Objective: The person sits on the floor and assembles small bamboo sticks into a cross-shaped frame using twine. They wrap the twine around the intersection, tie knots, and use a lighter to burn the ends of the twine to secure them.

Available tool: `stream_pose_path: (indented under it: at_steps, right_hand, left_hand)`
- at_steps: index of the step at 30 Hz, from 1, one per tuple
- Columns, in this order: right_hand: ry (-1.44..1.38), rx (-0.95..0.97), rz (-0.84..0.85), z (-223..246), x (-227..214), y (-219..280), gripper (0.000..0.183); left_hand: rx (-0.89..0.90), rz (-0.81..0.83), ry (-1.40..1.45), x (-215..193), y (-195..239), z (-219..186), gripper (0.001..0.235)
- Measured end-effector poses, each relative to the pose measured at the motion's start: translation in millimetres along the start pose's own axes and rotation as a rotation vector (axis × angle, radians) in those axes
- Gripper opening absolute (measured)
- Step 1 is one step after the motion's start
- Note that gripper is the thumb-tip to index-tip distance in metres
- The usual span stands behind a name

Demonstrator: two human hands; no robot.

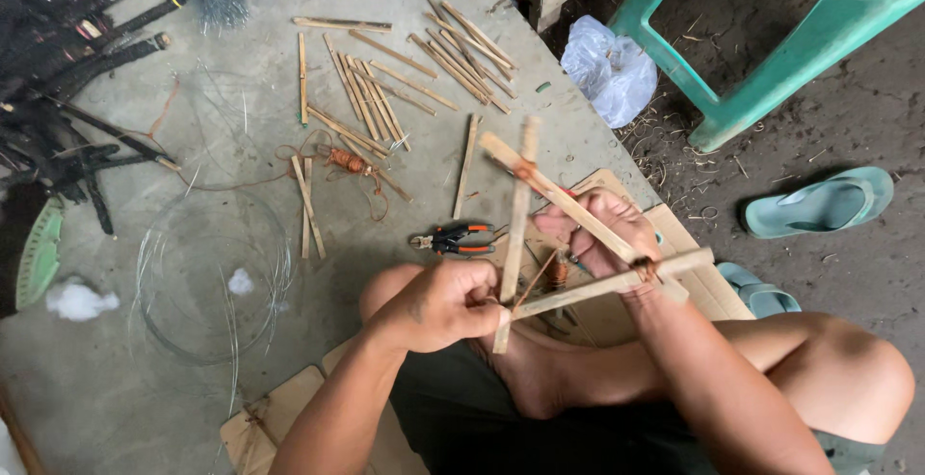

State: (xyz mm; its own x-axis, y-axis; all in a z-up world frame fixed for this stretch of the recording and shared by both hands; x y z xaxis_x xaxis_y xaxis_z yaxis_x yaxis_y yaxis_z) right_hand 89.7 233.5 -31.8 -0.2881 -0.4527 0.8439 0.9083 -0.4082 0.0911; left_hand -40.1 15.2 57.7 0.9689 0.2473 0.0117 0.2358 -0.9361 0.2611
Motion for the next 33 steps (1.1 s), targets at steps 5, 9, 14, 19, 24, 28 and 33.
stream_pose_path:
  at_steps: [5,9,14,19,24,28,33]
  right_hand:
    - [-0.271,0.002,-0.026,-9,-16,7,0.026]
    - [-0.384,0.017,-0.166,12,-23,-3,0.024]
    - [-0.109,-0.066,-0.425,32,-49,-14,0.03]
    - [0.072,-0.208,-0.642,96,-108,-22,0.034]
    - [0.067,-0.367,-0.718,176,-179,-3,0.032]
    - [0.096,-0.364,-0.743,209,-224,9,0.034]
    - [0.473,-0.372,-0.683,157,-145,3,0.023]
  left_hand:
    - [0.009,0.034,-0.105,10,-1,9,0.013]
    - [-0.017,0.061,-0.034,16,8,16,0.012]
    - [-0.04,0.074,0.036,16,9,28,0.013]
    - [-0.027,0.07,0.128,0,14,35,0.014]
    - [-0.037,0.037,0.097,-14,21,46,0.014]
    - [-0.051,0.07,0.124,-13,21,49,0.016]
    - [0.03,0.103,0.096,-17,32,39,0.025]
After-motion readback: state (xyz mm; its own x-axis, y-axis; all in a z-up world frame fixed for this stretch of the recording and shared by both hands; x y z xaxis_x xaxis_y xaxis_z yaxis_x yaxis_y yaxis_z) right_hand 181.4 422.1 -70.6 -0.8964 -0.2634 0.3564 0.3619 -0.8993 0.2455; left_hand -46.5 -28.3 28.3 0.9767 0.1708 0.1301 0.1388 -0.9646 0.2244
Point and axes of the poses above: each hand's wrist, its own y-axis away from the middle knuckle, its own x-axis out of the palm, z = x × y, the point moved 2 cm from there along -y, towards the middle knuckle, and after that the axes turned 8 degrees about -z, right-handed, at the moved point
